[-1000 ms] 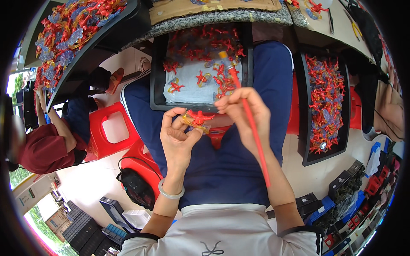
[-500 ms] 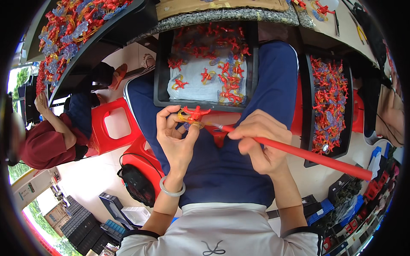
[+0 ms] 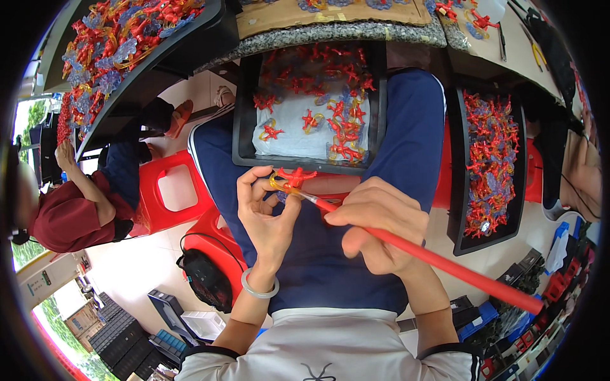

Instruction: Painting yellow accents onto small red plastic figurines using a fine-tip brush.

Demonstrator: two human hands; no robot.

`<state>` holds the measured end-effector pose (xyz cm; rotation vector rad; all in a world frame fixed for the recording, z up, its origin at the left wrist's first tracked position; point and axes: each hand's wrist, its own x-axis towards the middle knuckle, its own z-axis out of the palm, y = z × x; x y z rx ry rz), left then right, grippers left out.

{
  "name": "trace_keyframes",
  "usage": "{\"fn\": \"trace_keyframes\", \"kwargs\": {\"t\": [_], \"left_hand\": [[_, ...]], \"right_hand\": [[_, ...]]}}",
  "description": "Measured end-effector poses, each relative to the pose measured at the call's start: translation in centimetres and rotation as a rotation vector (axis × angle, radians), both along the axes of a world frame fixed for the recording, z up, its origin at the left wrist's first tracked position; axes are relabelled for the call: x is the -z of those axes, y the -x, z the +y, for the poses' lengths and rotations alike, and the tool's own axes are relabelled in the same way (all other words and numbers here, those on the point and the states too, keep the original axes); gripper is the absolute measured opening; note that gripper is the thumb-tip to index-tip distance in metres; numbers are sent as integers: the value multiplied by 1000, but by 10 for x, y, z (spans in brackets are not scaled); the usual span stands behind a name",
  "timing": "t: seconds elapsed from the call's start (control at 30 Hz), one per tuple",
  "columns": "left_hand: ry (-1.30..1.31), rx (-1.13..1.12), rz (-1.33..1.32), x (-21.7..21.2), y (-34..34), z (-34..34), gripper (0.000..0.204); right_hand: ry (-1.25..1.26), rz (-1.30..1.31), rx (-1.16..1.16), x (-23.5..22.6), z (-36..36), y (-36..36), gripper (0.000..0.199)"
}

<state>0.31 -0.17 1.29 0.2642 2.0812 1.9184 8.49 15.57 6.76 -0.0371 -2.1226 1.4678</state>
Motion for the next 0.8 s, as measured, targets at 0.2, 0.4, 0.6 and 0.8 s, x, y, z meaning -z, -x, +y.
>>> {"fn": "trace_keyframes", "kwargs": {"t": [0.2, 0.4, 0.6, 0.8], "left_hand": [[-9, 2, -6, 1, 1, 0, 48], [8, 23, 4, -1, 2, -1, 48], [19, 2, 31, 2, 5, -3, 47], [-90, 26, -96, 5, 7, -2, 49]], "right_hand": [[3, -2, -22, 2, 2, 1, 32], [-30, 6, -63, -4, 6, 7, 29], [-64, -19, -121, 0, 7, 12, 29], [25, -4, -127, 0, 10, 15, 30]]}}
